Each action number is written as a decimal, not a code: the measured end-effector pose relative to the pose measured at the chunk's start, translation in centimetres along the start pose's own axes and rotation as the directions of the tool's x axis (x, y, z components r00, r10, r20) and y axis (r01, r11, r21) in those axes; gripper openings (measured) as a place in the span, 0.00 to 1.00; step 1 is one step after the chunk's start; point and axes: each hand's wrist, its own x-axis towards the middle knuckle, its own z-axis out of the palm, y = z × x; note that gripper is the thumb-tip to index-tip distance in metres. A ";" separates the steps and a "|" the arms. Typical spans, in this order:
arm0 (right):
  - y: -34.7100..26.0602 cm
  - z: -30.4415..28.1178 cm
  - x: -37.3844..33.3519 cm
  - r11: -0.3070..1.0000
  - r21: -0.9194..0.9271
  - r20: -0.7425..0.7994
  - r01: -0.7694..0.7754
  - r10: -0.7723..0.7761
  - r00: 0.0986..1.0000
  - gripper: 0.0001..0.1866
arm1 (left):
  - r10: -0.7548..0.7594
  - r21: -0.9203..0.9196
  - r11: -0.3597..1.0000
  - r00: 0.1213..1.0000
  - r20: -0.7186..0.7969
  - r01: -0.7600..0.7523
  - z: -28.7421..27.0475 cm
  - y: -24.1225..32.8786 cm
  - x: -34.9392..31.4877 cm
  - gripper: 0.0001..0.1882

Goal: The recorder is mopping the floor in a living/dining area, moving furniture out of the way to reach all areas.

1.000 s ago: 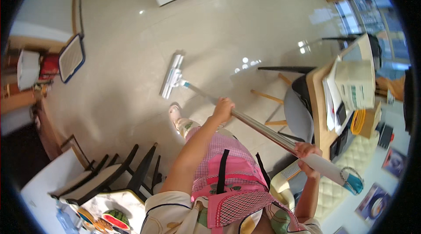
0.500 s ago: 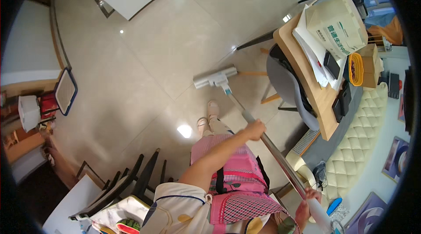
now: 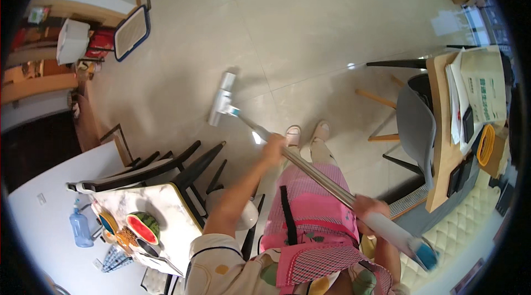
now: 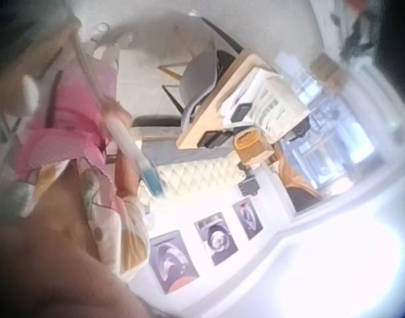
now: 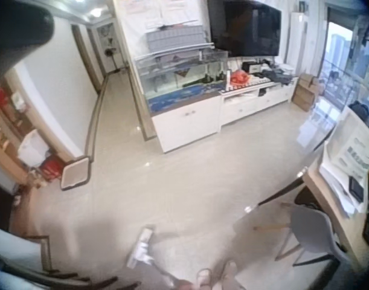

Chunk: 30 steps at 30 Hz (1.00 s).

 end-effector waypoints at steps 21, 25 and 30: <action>12.8 -2.5 -24.0 0.873 0.431 -0.556 0.229 0.057 0.829 0.12 | 0.246 0.242 0.918 0.931 0.271 -0.313 26.4 12.2 -0.5 0.09; 13.6 -1.0 -38.9 0.909 0.414 -0.701 0.059 0.277 0.657 0.14 | 0.348 0.155 0.879 0.829 0.437 -0.451 35.7 24.7 -3.1 0.06; 10.2 6.8 -54.4 0.871 0.423 -0.808 -0.250 0.487 0.331 0.18 | 0.358 0.050 0.863 0.678 0.642 -0.503 46.8 32.2 -13.5 0.04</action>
